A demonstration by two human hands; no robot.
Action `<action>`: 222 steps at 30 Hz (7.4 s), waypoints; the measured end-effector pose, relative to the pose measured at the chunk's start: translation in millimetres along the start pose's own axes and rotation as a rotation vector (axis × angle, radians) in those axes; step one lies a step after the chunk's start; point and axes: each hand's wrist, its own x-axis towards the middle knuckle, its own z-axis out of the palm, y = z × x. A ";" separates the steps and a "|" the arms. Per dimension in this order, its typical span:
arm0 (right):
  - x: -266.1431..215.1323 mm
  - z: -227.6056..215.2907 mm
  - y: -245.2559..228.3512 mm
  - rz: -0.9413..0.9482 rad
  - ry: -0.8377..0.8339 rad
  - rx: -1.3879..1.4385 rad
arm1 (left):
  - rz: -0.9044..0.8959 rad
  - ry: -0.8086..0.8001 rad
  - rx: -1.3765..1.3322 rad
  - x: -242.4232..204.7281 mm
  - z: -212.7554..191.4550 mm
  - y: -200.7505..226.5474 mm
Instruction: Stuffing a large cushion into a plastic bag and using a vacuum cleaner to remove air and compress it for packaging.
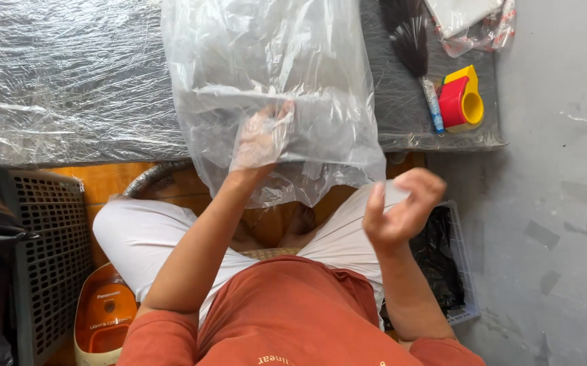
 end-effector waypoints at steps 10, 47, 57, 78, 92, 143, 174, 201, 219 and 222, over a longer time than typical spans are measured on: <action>-48.0 47.0 2.6 1.131 -0.575 0.660 | 0.294 0.010 0.151 -5.3 51.0 -4.8; -53.8 93.4 35.1 1.336 0.159 0.728 | 0.114 0.526 -1.090 -26.4 -61.1 -44.7; -55.9 0.5 -23.2 0.652 -0.937 0.284 | 0.025 0.365 -0.394 -117.3 -37.4 -99.4; -47.8 32.1 131.4 0.645 -1.118 0.199 | -0.169 0.308 -0.258 -55.8 -42.0 -145.9; -49.8 71.4 323.9 0.302 -0.604 -0.684 | -0.302 0.345 -0.681 -55.4 -37.5 -139.3; 237.3 267.9 9.2 -0.628 -0.449 -0.576 | -0.155 0.255 -0.690 -80.8 -25.9 -176.8; -68.6 -14.3 99.3 0.145 -0.696 0.054 | 0.381 0.594 -0.029 -100.2 -132.2 -79.0; 33.2 48.0 119.2 0.678 -0.546 0.012 | 0.532 0.373 0.181 -21.0 -163.2 -45.5; 181.1 189.9 25.4 -0.530 -0.914 -0.214 | 0.102 -0.159 0.755 29.0 -76.7 -86.5; 221.6 244.3 101.9 -0.448 -0.864 -0.410 | 0.083 -0.187 0.767 30.2 -63.2 -96.9</action>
